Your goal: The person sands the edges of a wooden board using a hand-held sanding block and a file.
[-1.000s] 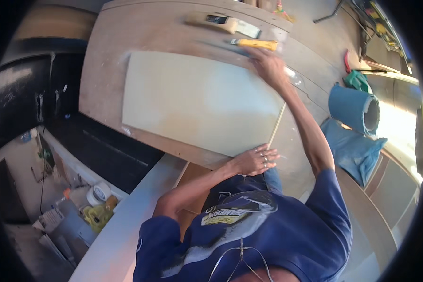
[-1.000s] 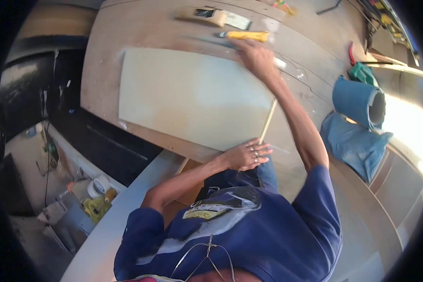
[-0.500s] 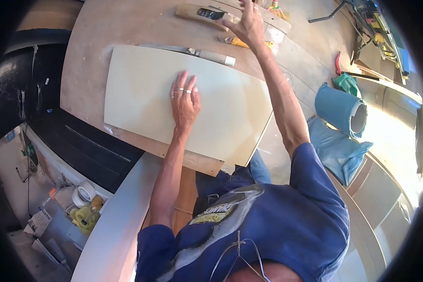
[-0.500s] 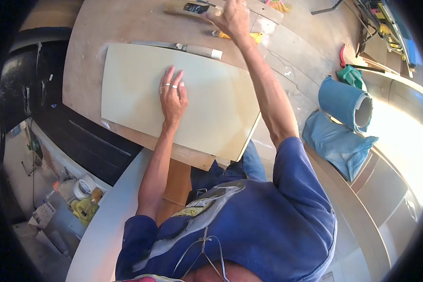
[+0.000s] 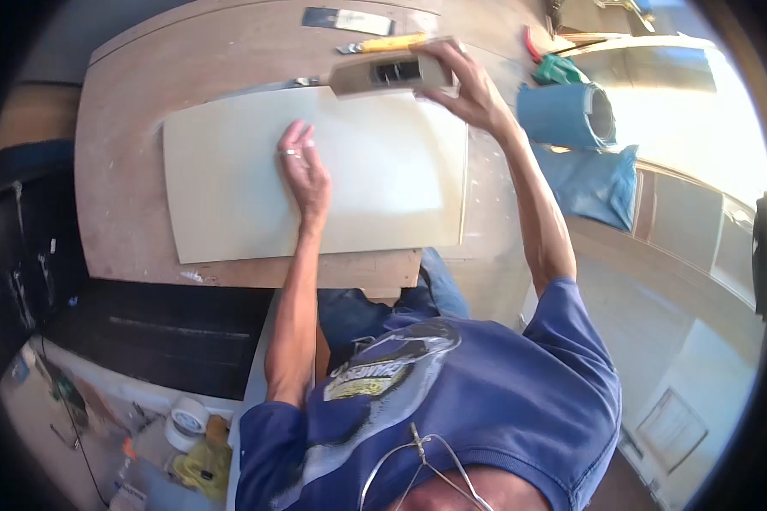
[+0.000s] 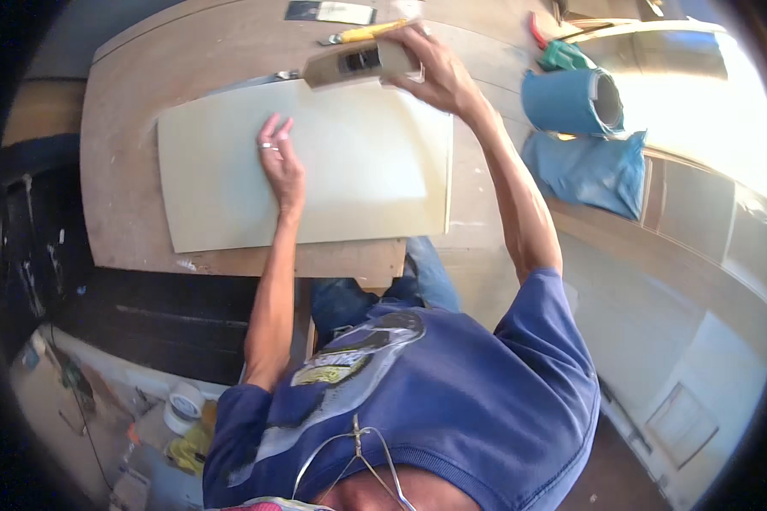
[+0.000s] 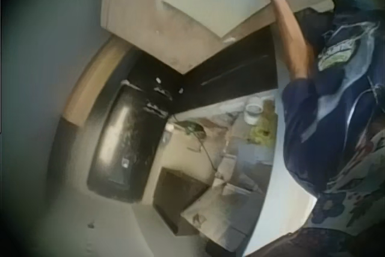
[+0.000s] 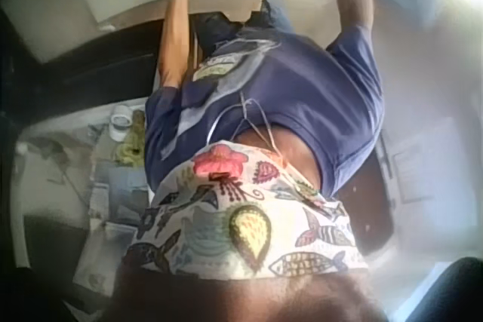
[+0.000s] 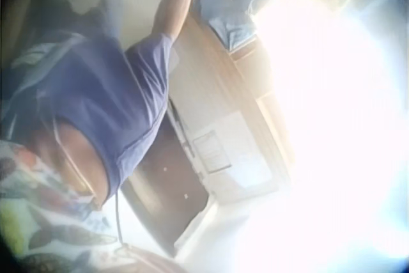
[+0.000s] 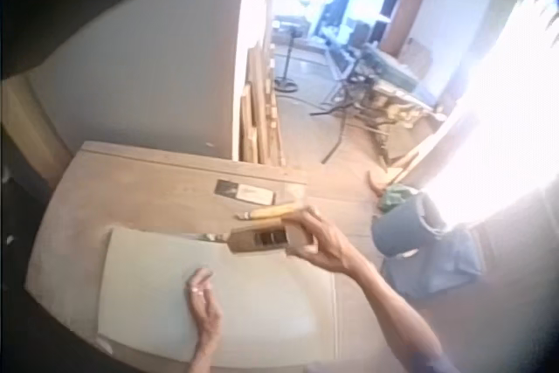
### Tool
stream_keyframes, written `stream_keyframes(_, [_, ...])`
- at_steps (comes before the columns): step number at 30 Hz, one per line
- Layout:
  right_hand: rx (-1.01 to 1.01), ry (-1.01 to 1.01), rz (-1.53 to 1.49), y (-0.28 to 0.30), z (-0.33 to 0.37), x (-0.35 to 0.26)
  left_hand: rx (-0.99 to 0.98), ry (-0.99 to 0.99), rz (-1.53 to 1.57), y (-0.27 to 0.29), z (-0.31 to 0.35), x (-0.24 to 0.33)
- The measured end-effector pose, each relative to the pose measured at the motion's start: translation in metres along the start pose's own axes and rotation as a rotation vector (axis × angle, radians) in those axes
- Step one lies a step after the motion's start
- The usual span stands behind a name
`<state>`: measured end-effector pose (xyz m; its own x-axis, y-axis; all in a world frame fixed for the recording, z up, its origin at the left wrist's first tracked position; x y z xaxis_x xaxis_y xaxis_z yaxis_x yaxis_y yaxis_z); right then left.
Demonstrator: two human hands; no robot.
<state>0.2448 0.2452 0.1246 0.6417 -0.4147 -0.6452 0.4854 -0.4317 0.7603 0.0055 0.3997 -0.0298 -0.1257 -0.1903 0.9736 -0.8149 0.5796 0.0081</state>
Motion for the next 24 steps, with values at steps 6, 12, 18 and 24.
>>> stream_keyframes(6, [-0.379,-0.344,-0.204,0.020,0.199,-0.075,-1.271,0.552,0.467,-0.052,0.096,0.075])
stream_keyframes(12, [-0.154,-0.665,-0.779,-0.016,0.270,-0.067,-1.412,0.949,0.925,-0.055,0.200,0.099])
stream_keyframes(18, [0.504,-0.784,-1.188,-0.104,0.309,-0.036,-0.733,0.144,0.397,-0.084,0.160,0.105])
stream_keyframes(24, [0.567,-0.979,-0.852,-0.089,0.250,0.001,-0.813,-0.034,0.307,-0.122,0.151,0.088])
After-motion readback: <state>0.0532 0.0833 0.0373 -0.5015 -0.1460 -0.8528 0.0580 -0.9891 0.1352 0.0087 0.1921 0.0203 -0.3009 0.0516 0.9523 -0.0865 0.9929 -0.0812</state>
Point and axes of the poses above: each hand's wrist, its own z-axis away from the middle knuckle, its own y-axis out of the back of the hand, x = y × z, the point moved 8 cm from there along -z, towards the middle knuckle, and after that the axes turned 11 degrees about -y, right-handed, at the moved point
